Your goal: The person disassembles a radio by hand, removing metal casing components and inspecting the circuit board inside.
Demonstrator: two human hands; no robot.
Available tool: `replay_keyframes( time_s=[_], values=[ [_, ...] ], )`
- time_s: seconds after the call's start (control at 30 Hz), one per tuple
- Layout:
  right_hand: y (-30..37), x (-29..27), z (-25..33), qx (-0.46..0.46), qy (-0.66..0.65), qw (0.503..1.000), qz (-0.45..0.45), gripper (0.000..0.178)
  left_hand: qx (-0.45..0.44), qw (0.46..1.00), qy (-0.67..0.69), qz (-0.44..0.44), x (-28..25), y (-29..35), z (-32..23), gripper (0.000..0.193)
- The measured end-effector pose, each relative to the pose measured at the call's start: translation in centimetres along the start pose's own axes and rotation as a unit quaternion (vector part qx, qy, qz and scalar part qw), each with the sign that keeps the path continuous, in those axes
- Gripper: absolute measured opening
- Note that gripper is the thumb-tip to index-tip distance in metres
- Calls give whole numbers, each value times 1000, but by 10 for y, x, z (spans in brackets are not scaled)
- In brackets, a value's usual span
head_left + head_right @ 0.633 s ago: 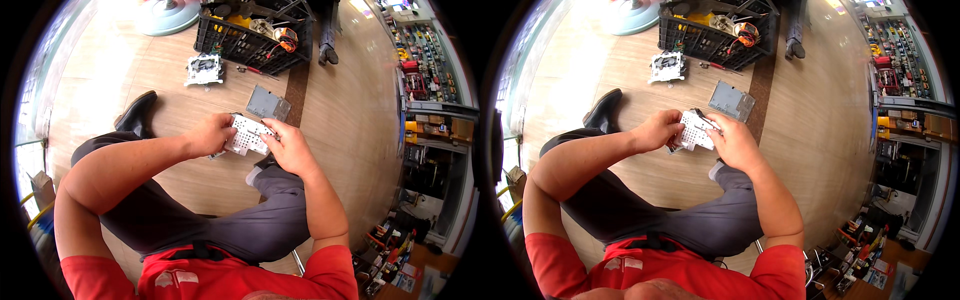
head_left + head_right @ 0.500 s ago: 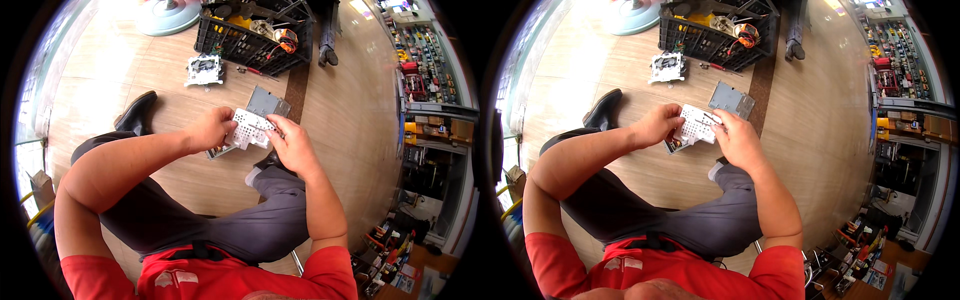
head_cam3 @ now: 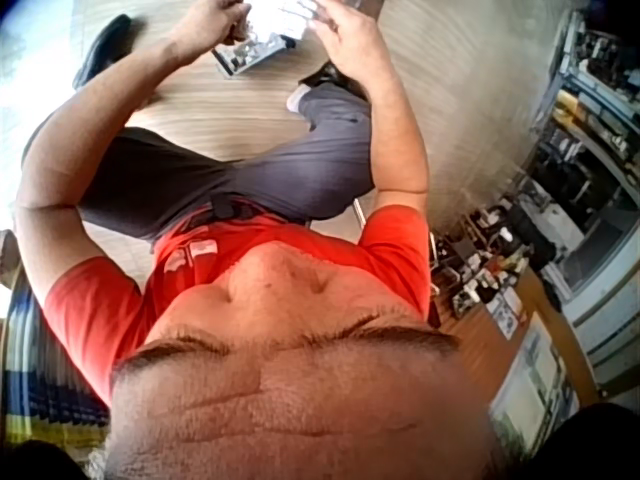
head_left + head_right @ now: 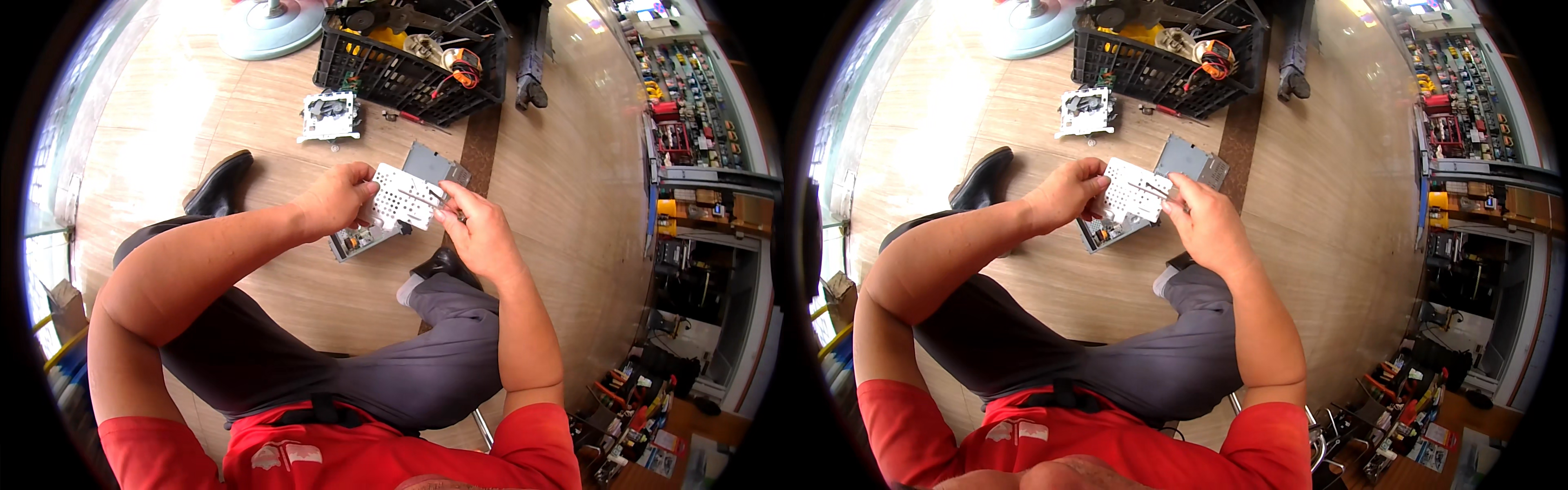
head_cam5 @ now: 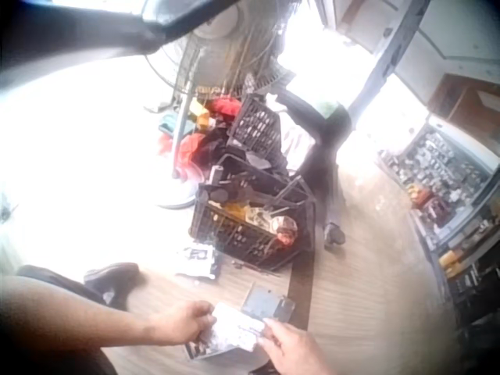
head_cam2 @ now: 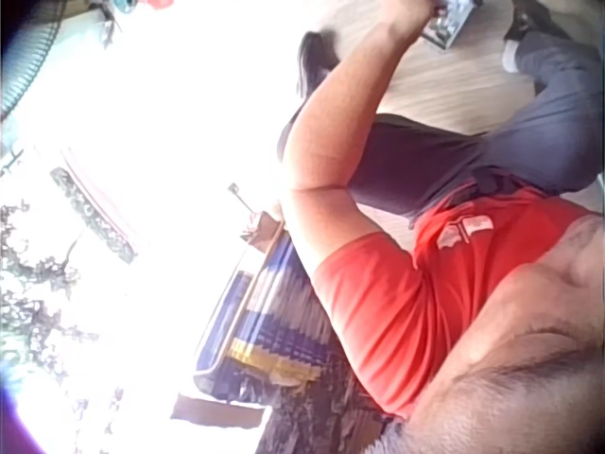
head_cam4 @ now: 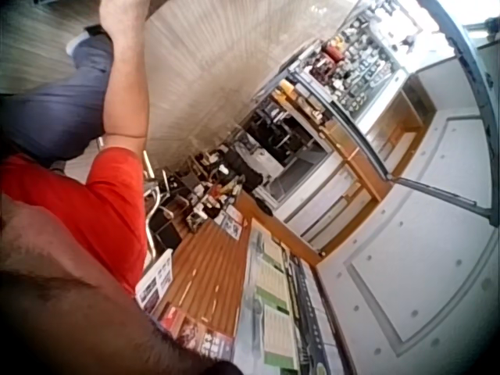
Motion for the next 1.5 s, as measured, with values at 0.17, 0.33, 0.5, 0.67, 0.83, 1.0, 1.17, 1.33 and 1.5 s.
replay_keyframes(
  time_s=[0.17,0.33,0.5,0.67,0.83,1.0,1.17,1.33,1.5],
  values=[
    [-1,-4,7,-9,6,1000,-23,39,11,1000,4,-2,-5,-2,-4,24],
    [-3,-6,12,-36,6,998,-53,39,7,1000,14,-5,-6,4,-11,25],
    [-3,-2,18,-78,-11,996,-34,28,10,999,29,-11,-7,3,-12,25],
    [-4,-1,24,-121,31,991,-50,23,14,1000,26,-8,-7,0,-12,26],
    [-6,0,28,-159,54,983,-72,20,4,1000,27,3,-9,-2,-9,29],
    [-8,-3,23,-100,21,988,-119,13,-19,999,28,25,-11,3,-10,41],
    [-1,-3,2,-7,-17,993,-121,10,8,999,6,53,-7,-4,-6,55],
    [1,5,-19,124,-194,968,-97,16,69,996,-33,46,-6,-1,-13,51],
    [1,15,-19,192,-413,886,-88,15,69,994,-43,70,1,5,-20,42]
  ],
)
Point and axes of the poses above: each hand's wrist, its own y-axis away from the middle knuckle, its own x-axis out of the palm, z = x × y, the point moved 6 cm from there along -y, towards the middle knuckle, and after that the axes turned 12 degrees about -x, right-handed, at the moved point
